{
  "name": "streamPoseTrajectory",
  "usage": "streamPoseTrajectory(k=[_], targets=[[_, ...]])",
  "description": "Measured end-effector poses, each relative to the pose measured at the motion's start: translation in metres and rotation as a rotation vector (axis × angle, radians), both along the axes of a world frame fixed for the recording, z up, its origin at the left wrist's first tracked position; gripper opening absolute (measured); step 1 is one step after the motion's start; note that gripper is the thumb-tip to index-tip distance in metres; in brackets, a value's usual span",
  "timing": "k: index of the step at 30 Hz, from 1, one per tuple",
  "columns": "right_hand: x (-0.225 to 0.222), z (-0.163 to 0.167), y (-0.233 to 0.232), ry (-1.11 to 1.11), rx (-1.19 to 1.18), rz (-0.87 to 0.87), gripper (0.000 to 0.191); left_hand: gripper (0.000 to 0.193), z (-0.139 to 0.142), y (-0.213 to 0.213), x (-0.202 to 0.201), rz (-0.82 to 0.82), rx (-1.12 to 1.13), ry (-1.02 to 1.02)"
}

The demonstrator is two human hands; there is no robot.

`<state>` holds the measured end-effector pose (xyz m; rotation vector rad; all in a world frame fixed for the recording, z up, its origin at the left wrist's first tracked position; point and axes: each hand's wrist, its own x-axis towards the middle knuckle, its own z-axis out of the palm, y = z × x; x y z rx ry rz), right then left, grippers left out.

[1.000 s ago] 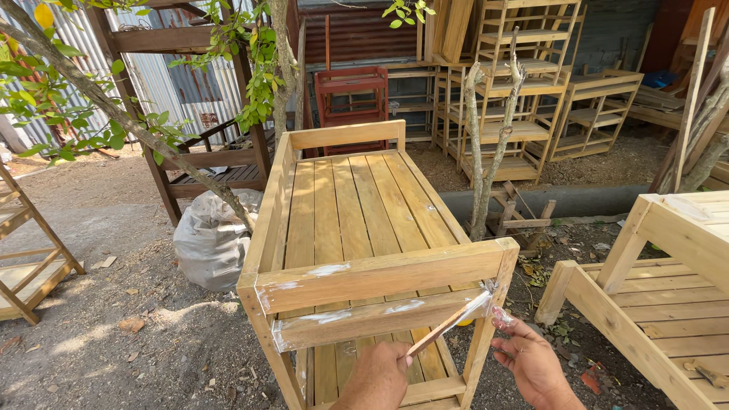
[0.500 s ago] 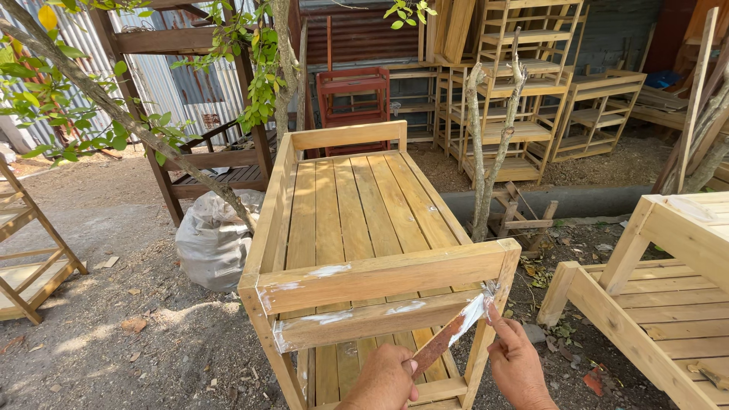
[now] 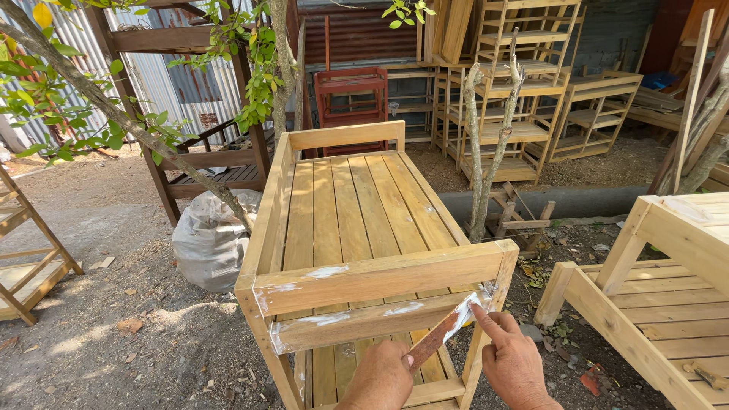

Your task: The person holds a flat wooden applicator stick with a white substance and dabs it onto the joints and rails of an unfinished wooden bench frame, working along the front rail and corner joints one spot at a time. They move around the bench to reach different joints, reloading the applicator between spots.

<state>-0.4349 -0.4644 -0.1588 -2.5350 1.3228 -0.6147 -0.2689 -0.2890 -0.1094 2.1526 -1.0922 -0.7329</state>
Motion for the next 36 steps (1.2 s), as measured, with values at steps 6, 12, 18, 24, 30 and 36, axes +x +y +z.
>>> streamPoseTrajectory(k=[6,12,18,24,30,36], targets=[[0.002,-0.005,-0.001,-0.044,-0.047,0.012,0.077,0.027,0.006,-0.001,0.000,-0.014,0.018,0.005],[0.004,-0.007,0.005,-0.103,-0.033,0.034,0.074,0.028,0.005,-0.003,0.000,-0.018,0.012,0.001],[0.005,-0.019,0.006,-0.079,-0.022,0.037,0.068,0.028,0.000,-0.005,0.002,-0.012,0.013,0.018],[0.005,-0.052,-0.025,-0.667,0.302,0.073,0.040,0.029,-0.003,-0.006,0.000,-0.018,0.004,-0.002],[-0.004,-0.054,-0.053,-0.739,0.353,-0.118,0.042,0.030,0.002,-0.005,0.002,-0.015,0.019,-0.032],[-0.004,-0.034,-0.053,-0.547,0.296,-0.213,0.058,0.029,0.004,-0.001,0.002,-0.011,0.050,-0.033]])
